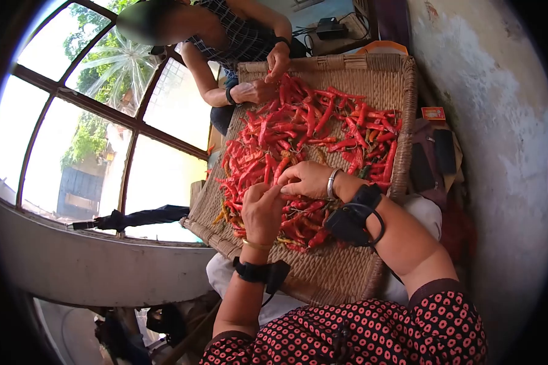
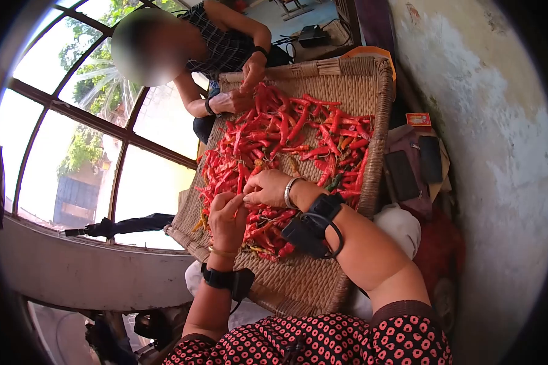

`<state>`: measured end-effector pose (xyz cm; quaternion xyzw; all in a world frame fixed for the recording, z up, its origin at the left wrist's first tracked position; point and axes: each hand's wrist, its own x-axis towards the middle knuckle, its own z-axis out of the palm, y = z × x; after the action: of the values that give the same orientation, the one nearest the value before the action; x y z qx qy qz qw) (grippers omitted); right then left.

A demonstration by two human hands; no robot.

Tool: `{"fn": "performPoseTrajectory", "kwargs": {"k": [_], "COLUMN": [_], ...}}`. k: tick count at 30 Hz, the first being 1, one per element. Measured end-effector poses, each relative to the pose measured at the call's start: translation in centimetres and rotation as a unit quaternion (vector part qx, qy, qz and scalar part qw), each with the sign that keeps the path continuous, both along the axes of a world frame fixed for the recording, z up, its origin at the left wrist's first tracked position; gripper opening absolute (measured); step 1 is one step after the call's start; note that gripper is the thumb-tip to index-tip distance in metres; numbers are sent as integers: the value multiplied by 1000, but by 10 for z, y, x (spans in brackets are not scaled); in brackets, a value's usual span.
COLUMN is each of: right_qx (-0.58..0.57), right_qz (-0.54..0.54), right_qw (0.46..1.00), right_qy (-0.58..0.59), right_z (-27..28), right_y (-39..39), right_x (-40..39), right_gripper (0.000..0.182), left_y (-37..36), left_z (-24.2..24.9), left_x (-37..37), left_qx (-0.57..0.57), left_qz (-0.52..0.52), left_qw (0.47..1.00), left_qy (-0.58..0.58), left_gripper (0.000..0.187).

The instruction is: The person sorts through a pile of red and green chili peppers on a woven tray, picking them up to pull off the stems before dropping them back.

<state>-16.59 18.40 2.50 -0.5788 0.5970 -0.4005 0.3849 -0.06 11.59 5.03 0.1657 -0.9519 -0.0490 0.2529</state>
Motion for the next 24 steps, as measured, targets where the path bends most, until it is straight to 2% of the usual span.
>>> {"fn": "performPoseTrajectory", "kwargs": {"k": [2, 3, 4, 5, 6, 7, 10, 12, 14, 16, 18, 20, 22, 24], "right_qx": [-54, -66, -71, -57, -42, -45, 53, 16, 74, 85, 110, 105, 84, 88], "right_qz": [21, 23, 20, 35, 50, 45, 110, 120, 152, 161, 168, 148, 11, -147], "right_qw": [990, 989, 989, 994, 997, 997, 991, 991, 985, 982, 969, 976, 960, 923], "right_qy": [-131, -127, -129, -86, -43, -47, 53, 55, 37, 49, 143, 124, 265, 345], "right_z": [-8, -5, -2, 0, 2, 3, 8, 0, 6, 7, 9, 6, 3, 9], "right_y": [-4, -3, -1, 0, 3, 6, 12, 10, 16, 16, 18, 23, 25, 39], "right_x": [4, 4, 3, 2, 1, 2, 8, 14, 18, 17, 13, 3, -13, -25], "right_gripper": [38, 40, 40, 41, 42, 42, 46, 42, 38, 34, 33, 28, 25, 24], "left_y": [1, -1, -2, -5, -4, -2, 5, 11, 21, 17, 11, 2, -17, -47], "left_z": [-9, -11, -15, -20, -19, -18, -13, -9, -1, -3, 2, 9, 15, 21], "left_x": [12, 18, 23, 29, 31, 33, 34, 36, 38, 42, 39, 29, 12, -9], "left_qx": [144, 190, 186, 362, 525, 524, 567, 594, 652, 649, 636, 641, 632, 632], "left_qz": [29, 23, 20, 24, 30, 28, 48, 39, 17, 23, 12, 11, 10, -46], "left_qw": [985, 977, 978, 923, 836, 838, 800, 779, 739, 746, 765, 760, 764, 756], "left_qy": [94, 96, 94, 128, 155, 149, 191, 195, 169, 150, 101, 108, 131, 164], "left_gripper": [17, 12, 12, 11, 10, 10, 15, 15, 15, 15, 14, 13, 14, 20]}}
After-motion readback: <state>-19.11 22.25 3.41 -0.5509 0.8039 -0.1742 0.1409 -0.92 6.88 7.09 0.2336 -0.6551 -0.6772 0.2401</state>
